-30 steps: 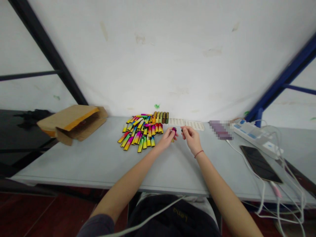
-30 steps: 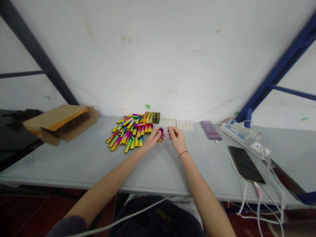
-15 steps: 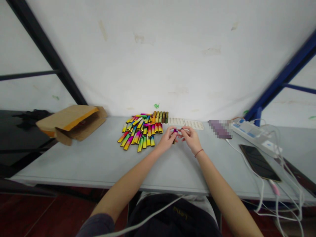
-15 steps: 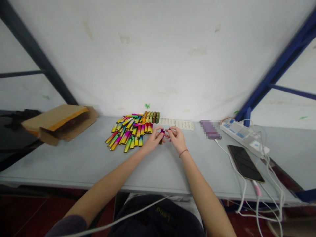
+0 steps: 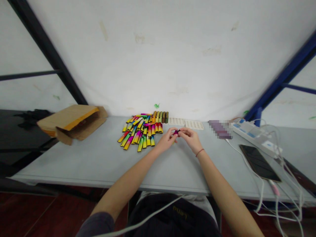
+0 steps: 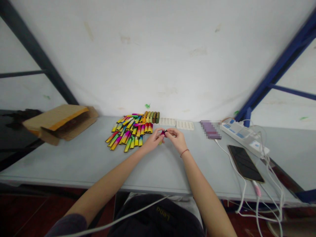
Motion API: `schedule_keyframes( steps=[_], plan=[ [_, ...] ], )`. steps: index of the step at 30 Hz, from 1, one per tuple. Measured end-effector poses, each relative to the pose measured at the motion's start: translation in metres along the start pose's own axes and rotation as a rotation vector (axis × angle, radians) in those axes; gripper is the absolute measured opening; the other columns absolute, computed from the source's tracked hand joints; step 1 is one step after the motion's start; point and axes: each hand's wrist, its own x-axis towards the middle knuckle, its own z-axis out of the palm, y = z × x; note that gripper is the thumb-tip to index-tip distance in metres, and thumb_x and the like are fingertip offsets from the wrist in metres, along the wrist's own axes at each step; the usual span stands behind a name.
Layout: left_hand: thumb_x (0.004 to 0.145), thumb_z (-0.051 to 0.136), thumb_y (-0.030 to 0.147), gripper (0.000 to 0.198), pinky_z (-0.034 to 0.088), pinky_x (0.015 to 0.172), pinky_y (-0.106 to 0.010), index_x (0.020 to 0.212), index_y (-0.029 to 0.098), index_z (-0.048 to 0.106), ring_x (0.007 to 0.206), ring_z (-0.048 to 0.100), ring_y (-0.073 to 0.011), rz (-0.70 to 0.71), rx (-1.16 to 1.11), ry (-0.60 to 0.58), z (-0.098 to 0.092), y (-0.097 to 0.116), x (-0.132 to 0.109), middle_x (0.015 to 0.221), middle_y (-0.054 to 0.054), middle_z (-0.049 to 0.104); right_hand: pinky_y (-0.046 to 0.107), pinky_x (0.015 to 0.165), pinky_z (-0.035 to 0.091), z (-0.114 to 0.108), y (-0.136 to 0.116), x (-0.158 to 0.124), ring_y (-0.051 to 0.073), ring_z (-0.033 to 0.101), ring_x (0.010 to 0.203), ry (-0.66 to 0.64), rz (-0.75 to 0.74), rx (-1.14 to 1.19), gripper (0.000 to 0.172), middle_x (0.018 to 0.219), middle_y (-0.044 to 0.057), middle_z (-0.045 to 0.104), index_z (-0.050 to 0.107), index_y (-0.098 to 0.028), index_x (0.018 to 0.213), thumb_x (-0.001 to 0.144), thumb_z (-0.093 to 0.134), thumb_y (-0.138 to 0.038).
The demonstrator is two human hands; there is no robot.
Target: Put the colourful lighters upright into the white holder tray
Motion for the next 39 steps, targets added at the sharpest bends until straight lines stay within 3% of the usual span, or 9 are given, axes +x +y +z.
schedule_keyframes(
  steps=[7,17,25,35,39],
  plan=[
    [0.094,0.053,0.041,0.036,0.052,0.072,-0.027,0.125,0.022,0.049,0.072,0.068,-0.013,0.016,0.061,-0.028,-0.002,-0.003,0.0,0.098,-0.004,0.071,0.034,0.072,0.054,-0.007,-0.012,-0.002,0.022,0.072,0.08,-0.007,0.0,-0.148,0.029,0.082,0.006,0.077,0.073,-0.021,0.085,0.071,0.073,-0.046],
    [0.096,0.049,0.041,0.036,0.051,0.075,-0.028,0.125,0.021,0.047,0.074,0.067,-0.0131,0.042,0.086,-0.067,-0.002,0.0,-0.002,0.105,-0.007,0.07,0.033,0.071,0.057,-0.012,-0.015,-0.003,0.022,0.073,0.082,-0.047,-0.019,-0.153,0.03,0.084,0.008,0.078,0.074,-0.019,0.086,0.072,0.073,-0.045],
    [0.096,0.047,0.039,0.034,0.052,0.078,-0.03,0.125,0.022,0.049,0.076,0.067,-0.0143,0.035,0.157,-0.062,-0.005,0.003,-0.003,0.106,-0.006,0.071,0.037,0.075,0.061,-0.012,-0.016,-0.005,0.023,0.074,0.081,-0.078,-0.179,-0.295,0.029,0.09,0.008,0.08,0.078,-0.02,0.088,0.081,0.064,-0.044],
    [0.093,0.054,0.038,0.031,0.045,0.063,-0.024,0.118,0.02,0.053,0.06,0.055,-0.0095,0.007,0.036,-0.045,-0.002,-0.002,-0.004,0.09,-0.002,0.069,0.037,0.078,0.061,-0.016,-0.014,-0.005,0.023,0.074,0.079,-0.13,-0.249,-0.417,0.027,0.089,0.009,0.079,0.078,-0.02,0.086,0.087,0.06,-0.04],
    [0.09,0.06,0.038,0.031,0.042,0.058,-0.023,0.115,0.02,0.054,0.058,0.053,-0.0088,-0.01,-0.085,-0.017,0.001,0.001,-0.003,0.084,0.0,0.066,0.037,0.077,0.06,-0.012,-0.01,-0.004,0.022,0.073,0.078,-0.104,-0.17,-0.324,0.028,0.086,0.009,0.079,0.078,-0.019,0.085,0.084,0.063,-0.043]
  ],
)
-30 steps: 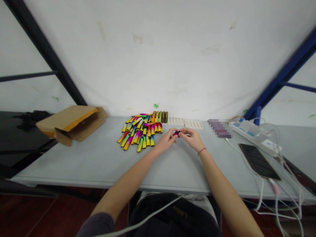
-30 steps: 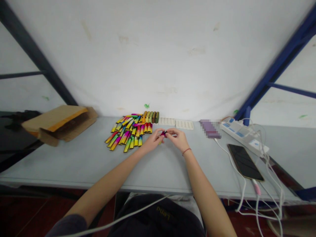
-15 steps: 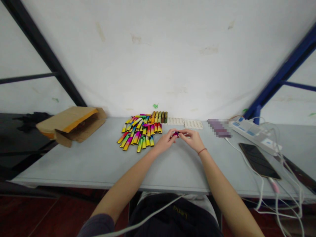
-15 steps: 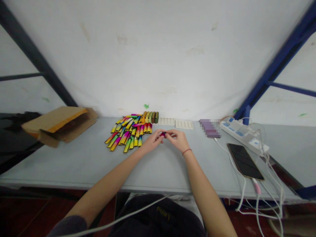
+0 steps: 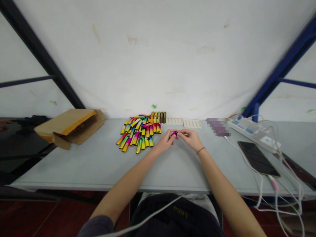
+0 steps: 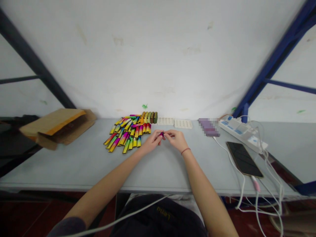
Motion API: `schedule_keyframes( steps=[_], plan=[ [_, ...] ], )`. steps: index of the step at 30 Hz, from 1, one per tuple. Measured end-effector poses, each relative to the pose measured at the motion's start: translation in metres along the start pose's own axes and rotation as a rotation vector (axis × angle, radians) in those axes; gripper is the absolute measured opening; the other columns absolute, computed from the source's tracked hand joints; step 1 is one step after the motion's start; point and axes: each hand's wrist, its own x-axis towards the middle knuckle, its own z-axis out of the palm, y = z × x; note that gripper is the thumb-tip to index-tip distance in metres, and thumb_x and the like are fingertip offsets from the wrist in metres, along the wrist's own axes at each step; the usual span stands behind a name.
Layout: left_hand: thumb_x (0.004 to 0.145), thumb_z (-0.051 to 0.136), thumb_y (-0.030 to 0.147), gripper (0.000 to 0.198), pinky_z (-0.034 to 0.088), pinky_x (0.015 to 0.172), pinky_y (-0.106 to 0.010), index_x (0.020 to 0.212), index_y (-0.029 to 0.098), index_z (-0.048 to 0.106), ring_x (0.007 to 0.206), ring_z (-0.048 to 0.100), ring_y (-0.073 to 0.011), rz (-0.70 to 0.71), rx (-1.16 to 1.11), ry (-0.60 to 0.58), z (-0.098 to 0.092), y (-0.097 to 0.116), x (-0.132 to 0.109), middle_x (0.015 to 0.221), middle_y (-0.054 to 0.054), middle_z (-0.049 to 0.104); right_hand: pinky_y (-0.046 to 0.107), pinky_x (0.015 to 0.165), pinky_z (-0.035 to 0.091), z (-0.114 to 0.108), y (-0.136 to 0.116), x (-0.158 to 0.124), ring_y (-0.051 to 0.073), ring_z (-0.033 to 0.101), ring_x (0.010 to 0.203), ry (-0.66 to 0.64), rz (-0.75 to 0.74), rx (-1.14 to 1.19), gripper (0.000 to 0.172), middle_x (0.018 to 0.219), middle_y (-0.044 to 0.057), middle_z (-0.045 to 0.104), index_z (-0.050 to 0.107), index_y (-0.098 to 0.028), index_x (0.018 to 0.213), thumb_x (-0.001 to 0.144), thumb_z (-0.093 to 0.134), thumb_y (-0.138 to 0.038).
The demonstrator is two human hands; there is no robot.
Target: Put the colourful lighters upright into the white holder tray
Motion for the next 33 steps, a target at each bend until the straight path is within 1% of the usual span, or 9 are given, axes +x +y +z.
schedule_keyframes(
  steps=[5,9,12,16,20,23,28,30,33],
  plan=[
    [0.087,0.063,0.047,0.041,0.034,0.047,-0.021,0.115,0.019,0.052,0.049,0.047,-0.0075,-0.112,-0.292,0.054,0.007,0.01,0.003,0.073,0.004,0.058,0.034,0.07,0.058,0.005,0.0,0.003,0.02,0.07,0.072,-0.002,0.127,0.204,0.044,0.083,0.007,0.078,0.076,-0.017,0.093,0.076,0.069,-0.058],
    [0.078,0.074,0.045,0.052,0.031,0.045,-0.02,0.117,0.02,0.05,0.044,0.043,-0.006,-0.172,-0.34,0.081,0.008,0.014,0.002,0.062,0.009,0.05,0.032,0.063,0.056,0.001,0.007,0.006,0.018,0.068,0.07,0.037,0.196,0.203,0.052,0.091,0.009,0.077,0.074,-0.017,0.099,0.084,0.057,-0.064],
    [0.074,0.079,0.041,0.056,0.031,0.045,-0.02,0.117,0.021,0.049,0.042,0.041,-0.0048,-0.171,-0.308,0.105,0.007,0.013,0.002,0.061,0.01,0.051,0.036,0.072,0.057,-0.011,0.024,0.012,0.021,0.069,0.077,0.142,0.216,0.03,0.047,0.094,0.011,0.076,0.073,-0.016,0.098,0.087,0.053,-0.058],
    [0.081,0.072,0.043,0.041,0.033,0.044,-0.02,0.104,0.02,0.049,0.043,0.046,-0.0038,-0.192,-0.325,0.134,0.008,0.01,0.004,0.077,0.004,0.062,0.044,0.101,0.047,-0.034,0.054,0.02,0.029,0.063,0.112,0.277,0.312,-0.52,0.039,0.12,0.02,0.07,0.07,-0.009,0.114,0.089,0.051,-0.032],
    [0.084,0.067,0.044,0.037,0.041,0.047,-0.02,0.108,0.02,0.053,0.05,0.051,-0.006,-0.266,-0.395,0.139,0.007,0.015,0.005,0.08,0.002,0.06,0.047,0.108,0.039,-0.049,0.071,0.02,0.031,0.047,0.135,0.138,0.383,-0.902,0.045,0.148,0.016,0.051,0.059,-0.015,0.135,0.094,0.049,-0.032],
    [0.085,0.063,0.045,0.033,0.035,0.042,-0.018,0.106,0.02,0.056,0.045,0.042,-0.0059,-0.324,-0.494,0.157,0.005,0.019,0.006,0.068,0.006,0.051,0.04,0.104,0.043,-0.052,0.069,0.014,0.027,0.055,0.127,0.003,0.387,-0.993,0.04,0.141,0.014,0.058,0.064,-0.018,0.13,0.098,0.045,-0.033],
    [0.088,0.046,0.062,0.048,0.018,0.039,-0.019,0.067,0.019,0.049,0.037,0.023,-0.0048,-0.404,-0.554,0.237,0.0,0.022,0.006,0.049,0.009,0.03,0.039,0.09,0.049,-0.048,0.047,-0.001,0.031,0.065,0.105,-0.065,0.362,-1.04,0.038,0.113,0.017,0.07,0.077,-0.017,0.104,0.096,0.045,-0.035],
    [0.086,0.043,0.065,0.053,0.016,0.039,-0.019,0.06,0.02,0.044,0.036,0.02,-0.0049,-0.408,-0.548,0.281,0.0,0.022,0.005,0.046,0.009,0.026,0.041,0.089,0.05,-0.044,0.04,-0.005,0.033,0.063,0.107,-0.03,0.327,-1.022,0.038,0.12,0.017,0.067,0.077,-0.019,0.103,0.095,0.046,-0.038],
    [0.087,0.041,0.062,0.052,0.012,0.039,-0.02,0.055,0.021,0.038,0.036,0.016,-0.0051,-0.429,-0.552,0.301,0.0,0.024,0.004,0.044,0.009,0.022,0.043,0.094,0.048,-0.041,0.039,-0.004,0.034,0.059,0.116,0.102,0.256,-0.987,0.042,0.136,0.018,0.059,0.07,-0.017,0.121,0.096,0.047,-0.042]
  ],
)
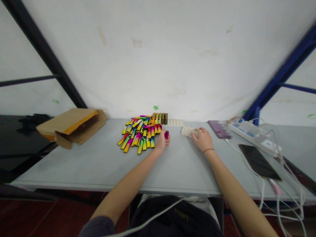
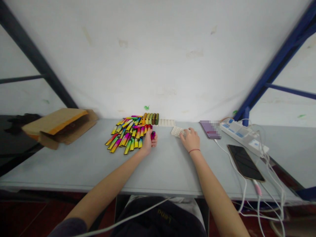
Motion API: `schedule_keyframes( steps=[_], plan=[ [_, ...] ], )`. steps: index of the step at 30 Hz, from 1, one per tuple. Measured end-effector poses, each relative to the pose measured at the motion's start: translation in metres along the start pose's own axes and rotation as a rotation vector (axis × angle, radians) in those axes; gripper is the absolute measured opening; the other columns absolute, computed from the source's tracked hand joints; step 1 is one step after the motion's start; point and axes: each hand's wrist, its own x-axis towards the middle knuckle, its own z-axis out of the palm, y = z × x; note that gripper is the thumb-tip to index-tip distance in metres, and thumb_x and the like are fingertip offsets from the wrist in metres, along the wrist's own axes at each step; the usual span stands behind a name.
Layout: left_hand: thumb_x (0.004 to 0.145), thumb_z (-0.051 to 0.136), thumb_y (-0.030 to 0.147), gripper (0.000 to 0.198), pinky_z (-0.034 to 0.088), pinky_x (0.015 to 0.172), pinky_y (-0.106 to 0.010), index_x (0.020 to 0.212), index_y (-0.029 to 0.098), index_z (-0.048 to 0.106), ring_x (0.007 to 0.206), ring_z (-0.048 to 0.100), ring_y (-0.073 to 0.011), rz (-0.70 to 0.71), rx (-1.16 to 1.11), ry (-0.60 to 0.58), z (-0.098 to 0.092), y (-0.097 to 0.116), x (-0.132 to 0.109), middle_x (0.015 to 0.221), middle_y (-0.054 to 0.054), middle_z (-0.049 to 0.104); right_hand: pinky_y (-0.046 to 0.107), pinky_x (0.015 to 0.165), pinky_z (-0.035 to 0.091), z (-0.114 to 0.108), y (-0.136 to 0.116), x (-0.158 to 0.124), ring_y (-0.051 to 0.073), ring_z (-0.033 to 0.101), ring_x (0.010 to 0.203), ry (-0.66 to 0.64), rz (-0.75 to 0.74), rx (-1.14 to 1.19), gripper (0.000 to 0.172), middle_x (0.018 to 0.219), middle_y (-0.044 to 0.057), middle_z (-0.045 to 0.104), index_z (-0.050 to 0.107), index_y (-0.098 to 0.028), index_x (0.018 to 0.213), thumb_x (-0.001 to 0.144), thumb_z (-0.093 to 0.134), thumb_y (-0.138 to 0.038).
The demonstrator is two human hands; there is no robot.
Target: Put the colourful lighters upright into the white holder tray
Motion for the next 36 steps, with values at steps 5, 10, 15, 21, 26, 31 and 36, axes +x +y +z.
schedule_keyframes(
  steps=[5,10,15,21,26,31,36],
  plan=[
    [0.09,0.036,0.052,0.046,0.011,0.039,-0.019,0.055,0.021,0.036,0.035,0.013,-0.0056,-0.02,-0.003,0.041,0.004,0.001,-0.002,0.042,0.009,0.02,0.042,0.1,0.044,0.009,0.006,0.012,0.034,0.057,0.122,-0.024,0.091,0.041,0.05,0.138,0.022,0.058,0.058,-0.009,0.133,0.099,0.041,-0.042],
    [0.089,0.037,0.045,0.04,0.012,0.038,-0.019,0.057,0.021,0.037,0.035,0.015,-0.0059,0.016,0.008,0.109,0.008,-0.002,-0.002,0.042,0.008,0.023,0.039,0.1,0.043,0.016,0.017,0.013,0.03,0.061,0.12,-0.162,0.112,0.078,0.049,0.126,0.021,0.067,0.06,-0.01,0.127,0.102,0.036,-0.044],
    [0.09,0.037,0.044,0.041,0.013,0.038,-0.019,0.056,0.021,0.036,0.035,0.016,-0.0054,0.052,-0.02,0.114,0.008,-0.005,-0.003,0.043,0.008,0.023,0.039,0.102,0.041,0.021,0.023,0.01,0.028,0.061,0.121,-0.155,0.083,0.119,0.049,0.127,0.019,0.067,0.062,-0.012,0.124,0.103,0.032,-0.045],
    [0.091,0.036,0.053,0.049,0.012,0.039,-0.018,0.053,0.021,0.033,0.036,0.013,-0.0051,0.044,-0.065,0.048,0.008,-0.004,-0.003,0.043,0.008,0.02,0.038,0.103,0.04,0.023,0.026,0.01,0.027,0.061,0.121,-0.146,0.076,0.134,0.048,0.127,0.017,0.068,0.062,-0.015,0.123,0.103,0.033,-0.047],
    [0.089,0.039,0.057,0.052,0.012,0.038,-0.018,0.053,0.021,0.032,0.037,0.012,-0.0054,0.035,-0.062,0.032,0.008,-0.005,-0.004,0.043,0.008,0.019,0.037,0.101,0.04,0.024,0.027,0.01,0.026,0.061,0.12,-0.139,0.068,0.14,0.046,0.126,0.017,0.068,0.063,-0.015,0.123,0.102,0.037,-0.046],
    [0.09,0.037,0.056,0.05,0.012,0.038,-0.018,0.054,0.021,0.032,0.037,0.013,-0.0056,0.051,-0.081,0.056,0.008,-0.005,-0.004,0.044,0.008,0.02,0.037,0.101,0.041,0.022,0.028,0.009,0.027,0.062,0.119,-0.15,0.06,0.133,0.046,0.125,0.017,0.069,0.063,-0.015,0.122,0.101,0.037,-0.047],
    [0.088,0.037,0.065,0.055,0.011,0.038,-0.018,0.056,0.021,0.033,0.036,0.013,-0.0048,0.021,-0.101,0.011,0.008,-0.004,-0.004,0.045,0.009,0.019,0.04,0.103,0.041,0.021,0.028,0.009,0.029,0.061,0.12,-0.164,0.038,0.139,0.049,0.127,0.019,0.067,0.061,-0.012,0.125,0.101,0.038,-0.048]
  ],
)
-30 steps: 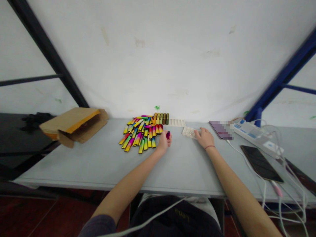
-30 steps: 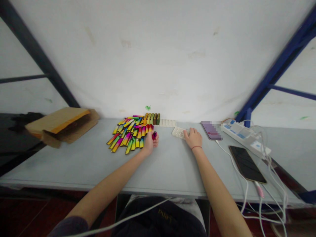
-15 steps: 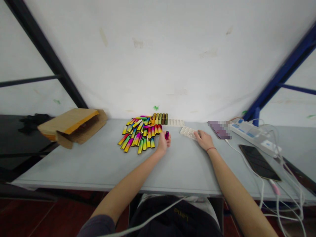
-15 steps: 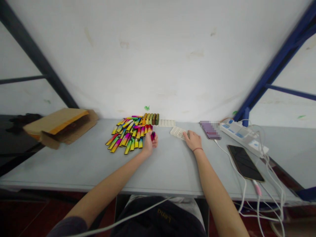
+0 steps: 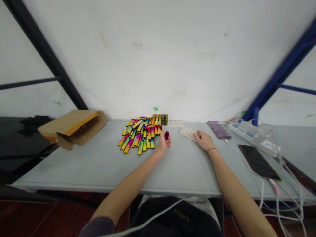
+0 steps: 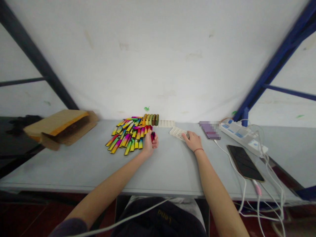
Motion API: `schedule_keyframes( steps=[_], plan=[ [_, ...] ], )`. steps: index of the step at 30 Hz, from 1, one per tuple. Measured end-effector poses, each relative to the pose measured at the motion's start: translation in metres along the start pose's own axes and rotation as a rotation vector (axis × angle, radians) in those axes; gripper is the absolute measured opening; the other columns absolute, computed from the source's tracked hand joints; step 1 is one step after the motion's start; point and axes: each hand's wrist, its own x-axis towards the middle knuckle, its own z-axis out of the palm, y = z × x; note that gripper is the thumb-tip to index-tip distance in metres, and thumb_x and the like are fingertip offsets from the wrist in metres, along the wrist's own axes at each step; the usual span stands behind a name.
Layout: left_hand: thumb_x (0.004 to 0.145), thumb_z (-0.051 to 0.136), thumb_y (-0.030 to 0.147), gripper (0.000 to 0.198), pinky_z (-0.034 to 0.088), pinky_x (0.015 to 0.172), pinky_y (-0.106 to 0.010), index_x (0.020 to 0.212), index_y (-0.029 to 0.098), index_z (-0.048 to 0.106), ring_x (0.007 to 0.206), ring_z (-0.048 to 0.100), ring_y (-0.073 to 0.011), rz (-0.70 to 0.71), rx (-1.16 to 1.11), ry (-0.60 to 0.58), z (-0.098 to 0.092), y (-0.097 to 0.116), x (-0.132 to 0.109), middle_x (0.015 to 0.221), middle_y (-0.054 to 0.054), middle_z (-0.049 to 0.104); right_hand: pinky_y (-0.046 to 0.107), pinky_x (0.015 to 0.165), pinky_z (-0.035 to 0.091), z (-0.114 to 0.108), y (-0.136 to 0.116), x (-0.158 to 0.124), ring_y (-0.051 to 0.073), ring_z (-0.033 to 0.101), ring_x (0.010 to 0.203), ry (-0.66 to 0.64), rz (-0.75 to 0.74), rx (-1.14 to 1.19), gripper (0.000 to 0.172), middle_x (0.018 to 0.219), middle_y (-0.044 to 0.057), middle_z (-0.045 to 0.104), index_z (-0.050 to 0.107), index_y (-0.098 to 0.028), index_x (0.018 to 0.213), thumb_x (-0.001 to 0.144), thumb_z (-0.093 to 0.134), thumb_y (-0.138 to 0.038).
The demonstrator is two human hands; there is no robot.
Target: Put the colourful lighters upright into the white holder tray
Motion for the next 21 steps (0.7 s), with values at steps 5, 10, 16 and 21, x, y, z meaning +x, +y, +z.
schedule_keyframes(
  steps=[5,10,16,21],
  plan=[
    [0.082,0.043,0.078,0.063,0.014,0.037,-0.017,0.059,0.021,0.036,0.036,0.015,-0.0043,-0.034,-0.021,-0.085,0.0,0.002,0.002,0.046,0.01,0.021,0.045,0.107,0.039,-0.002,0.005,-0.001,0.031,0.057,0.127,-0.037,-0.02,0.04,0.056,0.135,0.021,0.062,0.053,-0.012,0.135,0.095,0.049,-0.051],
    [0.081,0.041,0.082,0.064,0.017,0.038,-0.017,0.063,0.02,0.04,0.036,0.019,-0.0043,-0.035,-0.024,-0.125,-0.002,0.004,0.002,0.048,0.009,0.026,0.05,0.113,0.034,-0.006,0.013,-0.005,0.034,0.048,0.137,-0.098,-0.088,0.122,0.082,0.147,0.021,0.052,0.042,-0.012,0.145,0.079,0.07,-0.053],
    [0.084,0.049,0.066,0.047,0.021,0.04,-0.017,0.072,0.021,0.04,0.038,0.023,-0.005,-0.012,0.015,-0.161,-0.003,0.004,0.004,0.051,0.01,0.03,0.06,0.115,0.027,-0.011,0.01,-0.01,0.034,0.052,0.134,-0.147,-0.162,0.179,0.069,0.145,0.019,0.055,0.051,-0.015,0.14,0.082,0.068,-0.048],
    [0.082,0.055,0.032,0.017,0.028,0.045,-0.018,0.085,0.023,0.04,0.043,0.035,-0.0069,0.138,0.227,-0.15,-0.006,0.002,0.006,0.058,0.009,0.044,0.059,0.117,0.026,-0.01,-0.014,-0.017,0.034,0.052,0.134,-0.214,-0.293,0.271,0.077,0.146,0.02,0.054,0.047,-0.015,0.144,0.076,0.073,-0.043]
  ],
)
